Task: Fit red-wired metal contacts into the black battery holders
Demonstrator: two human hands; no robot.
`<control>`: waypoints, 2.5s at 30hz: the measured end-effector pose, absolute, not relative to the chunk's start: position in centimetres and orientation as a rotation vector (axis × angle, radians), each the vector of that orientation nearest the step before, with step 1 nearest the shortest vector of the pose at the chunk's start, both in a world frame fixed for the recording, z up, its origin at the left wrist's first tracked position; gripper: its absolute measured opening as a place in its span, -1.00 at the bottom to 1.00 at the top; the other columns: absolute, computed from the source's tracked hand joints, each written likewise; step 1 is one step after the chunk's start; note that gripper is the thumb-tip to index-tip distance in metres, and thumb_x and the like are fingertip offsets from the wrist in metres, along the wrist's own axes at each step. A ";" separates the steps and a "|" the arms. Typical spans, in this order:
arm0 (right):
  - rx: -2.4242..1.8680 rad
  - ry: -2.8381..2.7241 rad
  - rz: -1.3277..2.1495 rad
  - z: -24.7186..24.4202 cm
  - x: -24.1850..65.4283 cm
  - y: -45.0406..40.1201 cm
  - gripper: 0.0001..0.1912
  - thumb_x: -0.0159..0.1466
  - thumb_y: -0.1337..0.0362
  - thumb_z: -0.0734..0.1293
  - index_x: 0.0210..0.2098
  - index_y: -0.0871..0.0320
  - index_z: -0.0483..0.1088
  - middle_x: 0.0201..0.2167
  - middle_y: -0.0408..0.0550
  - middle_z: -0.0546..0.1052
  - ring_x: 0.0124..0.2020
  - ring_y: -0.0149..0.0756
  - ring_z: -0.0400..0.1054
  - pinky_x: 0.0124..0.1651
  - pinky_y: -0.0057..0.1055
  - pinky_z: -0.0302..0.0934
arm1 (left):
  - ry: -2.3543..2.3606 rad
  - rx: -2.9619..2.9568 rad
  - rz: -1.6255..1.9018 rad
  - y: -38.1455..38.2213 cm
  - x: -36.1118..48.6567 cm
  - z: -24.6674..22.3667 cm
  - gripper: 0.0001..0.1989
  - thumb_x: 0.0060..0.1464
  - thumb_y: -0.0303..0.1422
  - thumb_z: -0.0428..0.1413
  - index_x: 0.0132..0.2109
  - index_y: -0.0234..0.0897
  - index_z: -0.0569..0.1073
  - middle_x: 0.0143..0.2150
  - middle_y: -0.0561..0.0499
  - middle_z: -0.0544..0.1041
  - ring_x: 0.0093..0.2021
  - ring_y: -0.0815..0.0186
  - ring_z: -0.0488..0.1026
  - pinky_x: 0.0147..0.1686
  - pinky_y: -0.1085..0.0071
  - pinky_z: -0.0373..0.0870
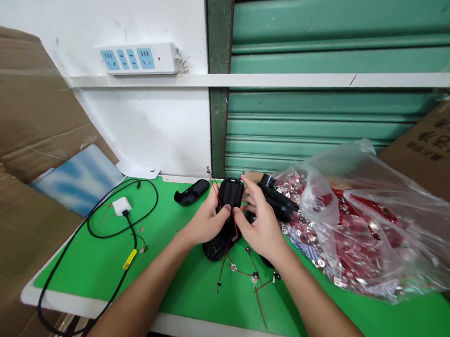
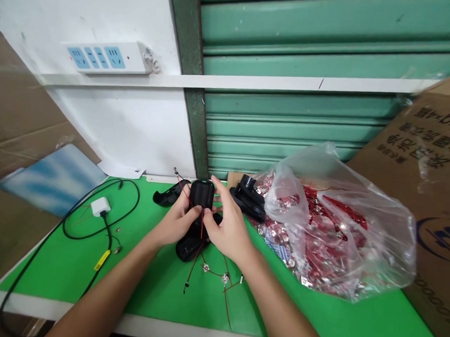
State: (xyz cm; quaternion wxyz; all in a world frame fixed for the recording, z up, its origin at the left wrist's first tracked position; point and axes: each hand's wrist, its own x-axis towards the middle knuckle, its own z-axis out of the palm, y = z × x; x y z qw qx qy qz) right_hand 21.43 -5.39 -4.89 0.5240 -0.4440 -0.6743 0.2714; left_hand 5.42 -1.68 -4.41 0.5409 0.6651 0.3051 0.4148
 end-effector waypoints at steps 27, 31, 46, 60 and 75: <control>-1.081 -1.448 0.704 -5.9 20.0 -5.5 -0.39 0.40 0.33 0.28 0.41 -0.03 0.17 0.30 0.12 0.43 0.16 -0.14 0.48 0.10 -0.19 0.50 | 0.792 1.881 1.069 -1.8 5.6 -4.7 -0.69 0.32 -0.39 -0.05 0.17 -0.29 0.20 0.10 -0.15 0.39 0.14 0.23 0.38 0.31 0.21 0.34; -1.113 -1.401 0.743 -5.8 20.1 -5.5 -0.39 0.36 0.32 0.31 0.38 -0.03 0.20 0.24 0.12 0.44 0.10 -0.16 0.49 0.03 -0.23 0.51 | 0.826 1.874 1.067 -1.9 5.8 -4.7 -0.68 0.30 -0.40 -0.03 0.16 -0.28 0.18 0.10 -0.15 0.40 0.12 0.21 0.38 0.27 0.21 0.35; -1.059 -1.354 0.841 -4.9 21.0 -4.9 -0.53 0.36 0.23 0.32 0.26 0.00 0.36 0.04 0.06 0.60 -0.03 -0.17 0.57 -0.16 -0.31 0.49 | 0.761 1.650 0.986 -1.8 5.4 -4.6 -0.66 0.29 -0.24 0.10 0.12 -0.23 0.25 0.04 -0.06 0.36 0.10 0.22 0.35 0.28 0.20 0.32; -1.005 -1.185 0.869 -4.5 21.9 -4.4 -0.53 0.36 -0.04 0.34 0.15 0.05 0.49 -0.08 0.05 0.60 -0.23 -0.23 0.51 -0.40 -0.39 0.43 | 0.615 1.142 0.926 -2.5 3.9 -2.0 -0.40 0.00 -0.15 0.20 0.17 -0.15 0.27 0.06 -0.09 0.54 0.15 0.01 0.52 0.17 0.02 0.48; -1.070 -1.232 0.643 -4.4 21.0 -4.3 -0.67 0.35 0.03 0.34 -0.16 0.12 0.63 -0.35 -0.06 0.54 -0.54 -0.38 0.34 -0.53 -0.39 0.16 | 1.555 0.076 0.735 -35.6 -15.9 -20.3 -0.39 -0.42 0.03 0.41 -0.16 -0.14 0.57 -0.38 0.00 0.57 -0.14 0.05 0.58 0.08 0.16 0.46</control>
